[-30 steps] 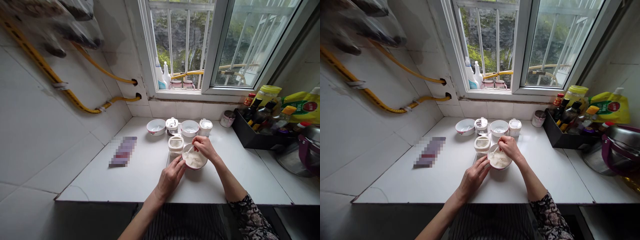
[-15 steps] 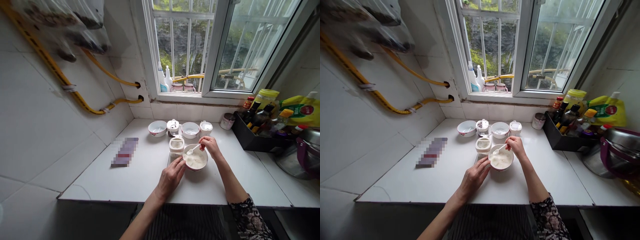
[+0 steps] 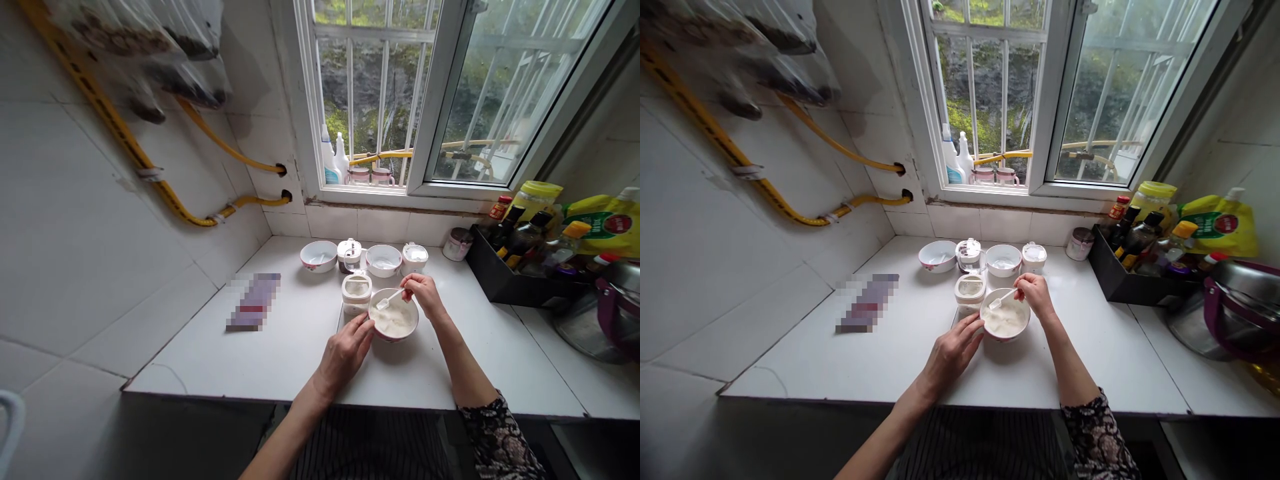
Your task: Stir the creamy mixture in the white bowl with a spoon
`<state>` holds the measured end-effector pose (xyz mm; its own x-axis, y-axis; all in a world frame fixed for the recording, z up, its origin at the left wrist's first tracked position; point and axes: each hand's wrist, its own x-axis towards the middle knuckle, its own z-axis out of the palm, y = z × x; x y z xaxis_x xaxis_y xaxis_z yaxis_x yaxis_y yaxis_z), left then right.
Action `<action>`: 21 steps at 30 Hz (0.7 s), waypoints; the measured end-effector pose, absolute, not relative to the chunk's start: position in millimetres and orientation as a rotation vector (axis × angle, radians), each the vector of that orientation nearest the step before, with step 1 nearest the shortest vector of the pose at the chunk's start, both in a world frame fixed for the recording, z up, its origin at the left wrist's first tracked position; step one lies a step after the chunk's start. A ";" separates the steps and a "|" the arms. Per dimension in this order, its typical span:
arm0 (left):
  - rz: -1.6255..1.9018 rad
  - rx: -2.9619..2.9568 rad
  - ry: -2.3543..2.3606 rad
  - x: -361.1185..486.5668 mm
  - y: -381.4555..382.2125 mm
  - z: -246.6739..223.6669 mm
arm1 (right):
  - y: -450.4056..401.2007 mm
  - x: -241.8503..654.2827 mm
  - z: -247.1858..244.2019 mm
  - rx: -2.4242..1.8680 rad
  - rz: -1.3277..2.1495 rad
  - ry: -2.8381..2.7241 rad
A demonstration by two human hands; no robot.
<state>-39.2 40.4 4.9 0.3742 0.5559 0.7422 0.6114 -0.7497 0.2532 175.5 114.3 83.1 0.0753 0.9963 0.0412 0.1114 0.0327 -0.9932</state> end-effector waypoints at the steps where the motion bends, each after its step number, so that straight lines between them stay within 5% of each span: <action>1: -1.339 -2.553 -1.082 -39.2 40.5 4.9 | 114.3 175.9 83.1 -1.297 1.062 -1.252; 21: -1.338 -2.558 -1.073 -39.0 40.6 5.0 | 109.5 170.5 83.3 -1.336 0.951 -1.344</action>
